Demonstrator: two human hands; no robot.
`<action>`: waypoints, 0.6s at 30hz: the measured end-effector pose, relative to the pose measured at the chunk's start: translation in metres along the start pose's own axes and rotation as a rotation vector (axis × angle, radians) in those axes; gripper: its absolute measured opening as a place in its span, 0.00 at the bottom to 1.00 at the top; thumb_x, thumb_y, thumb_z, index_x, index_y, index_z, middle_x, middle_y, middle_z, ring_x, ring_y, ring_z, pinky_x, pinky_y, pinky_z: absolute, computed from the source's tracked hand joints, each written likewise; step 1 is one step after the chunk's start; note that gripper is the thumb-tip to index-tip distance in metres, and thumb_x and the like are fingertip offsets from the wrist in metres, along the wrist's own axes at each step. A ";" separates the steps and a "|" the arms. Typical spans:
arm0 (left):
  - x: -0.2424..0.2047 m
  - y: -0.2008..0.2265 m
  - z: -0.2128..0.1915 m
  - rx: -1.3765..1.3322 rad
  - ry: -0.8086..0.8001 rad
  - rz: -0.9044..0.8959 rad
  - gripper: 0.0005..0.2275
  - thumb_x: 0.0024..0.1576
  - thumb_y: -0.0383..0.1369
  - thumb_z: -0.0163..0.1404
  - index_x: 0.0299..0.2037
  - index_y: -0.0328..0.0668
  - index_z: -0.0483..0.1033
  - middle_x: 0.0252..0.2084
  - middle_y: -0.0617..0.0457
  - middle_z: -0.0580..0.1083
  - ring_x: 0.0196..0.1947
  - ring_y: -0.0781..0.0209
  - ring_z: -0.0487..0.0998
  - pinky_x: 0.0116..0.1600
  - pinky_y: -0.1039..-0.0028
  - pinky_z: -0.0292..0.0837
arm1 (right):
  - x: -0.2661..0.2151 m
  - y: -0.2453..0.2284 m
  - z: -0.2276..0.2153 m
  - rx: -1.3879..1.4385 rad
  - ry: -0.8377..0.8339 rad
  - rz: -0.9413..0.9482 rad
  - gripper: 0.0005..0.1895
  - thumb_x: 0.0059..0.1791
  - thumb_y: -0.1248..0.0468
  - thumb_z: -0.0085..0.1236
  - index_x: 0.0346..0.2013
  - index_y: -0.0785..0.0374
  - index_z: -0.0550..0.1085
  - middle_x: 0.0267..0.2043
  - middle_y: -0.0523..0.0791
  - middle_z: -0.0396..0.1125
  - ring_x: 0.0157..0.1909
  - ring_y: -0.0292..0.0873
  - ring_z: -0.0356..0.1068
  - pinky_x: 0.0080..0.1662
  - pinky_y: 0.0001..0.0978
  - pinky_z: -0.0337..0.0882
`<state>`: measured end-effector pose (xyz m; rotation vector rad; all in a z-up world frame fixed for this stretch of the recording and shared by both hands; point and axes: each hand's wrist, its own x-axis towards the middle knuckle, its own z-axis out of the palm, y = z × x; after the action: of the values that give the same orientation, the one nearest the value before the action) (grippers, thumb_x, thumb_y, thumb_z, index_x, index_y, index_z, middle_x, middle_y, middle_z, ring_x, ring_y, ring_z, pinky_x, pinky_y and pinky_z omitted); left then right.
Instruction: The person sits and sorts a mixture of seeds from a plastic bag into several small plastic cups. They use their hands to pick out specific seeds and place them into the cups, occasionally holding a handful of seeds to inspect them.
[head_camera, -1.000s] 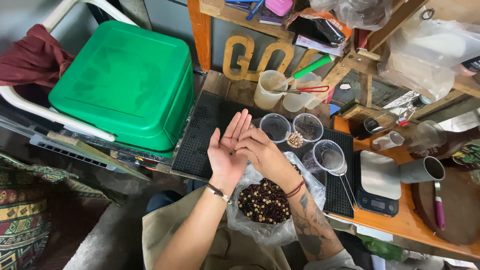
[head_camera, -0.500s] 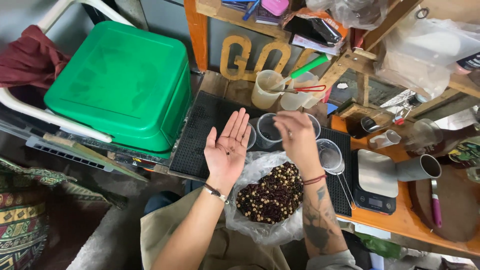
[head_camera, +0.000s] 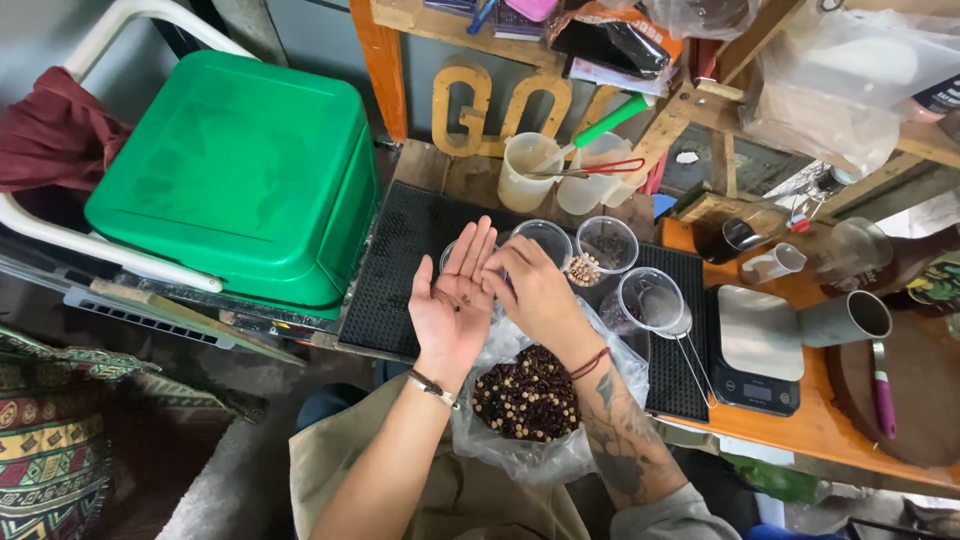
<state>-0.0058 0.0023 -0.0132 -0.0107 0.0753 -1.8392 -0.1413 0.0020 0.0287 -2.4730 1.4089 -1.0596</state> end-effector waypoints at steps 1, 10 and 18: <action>0.000 0.000 -0.001 -0.003 -0.005 -0.003 0.30 0.66 0.47 0.36 0.71 0.29 0.61 0.75 0.37 0.60 0.74 0.48 0.63 0.59 0.72 0.72 | -0.002 0.004 0.002 0.060 -0.028 0.014 0.06 0.51 0.63 0.61 0.36 0.62 0.74 0.36 0.45 0.66 0.38 0.51 0.71 0.43 0.38 0.74; -0.007 -0.014 0.007 0.007 0.009 -0.021 0.31 0.65 0.47 0.38 0.70 0.26 0.61 0.74 0.34 0.59 0.74 0.46 0.62 0.63 0.72 0.70 | 0.009 0.005 -0.011 0.139 -0.316 0.371 0.10 0.45 0.62 0.68 0.30 0.66 0.77 0.30 0.54 0.68 0.35 0.61 0.74 0.38 0.52 0.74; 0.000 -0.003 0.018 -0.054 -0.003 -0.006 0.31 0.65 0.47 0.37 0.71 0.26 0.60 0.75 0.35 0.58 0.76 0.45 0.57 0.74 0.64 0.57 | 0.015 0.022 -0.029 -0.003 -0.136 0.282 0.06 0.53 0.62 0.56 0.37 0.61 0.76 0.31 0.50 0.69 0.39 0.57 0.75 0.43 0.48 0.74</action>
<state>-0.0074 0.0023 0.0044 -0.0519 0.1229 -1.8427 -0.1700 -0.0152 0.0489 -2.2127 1.6517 -0.8159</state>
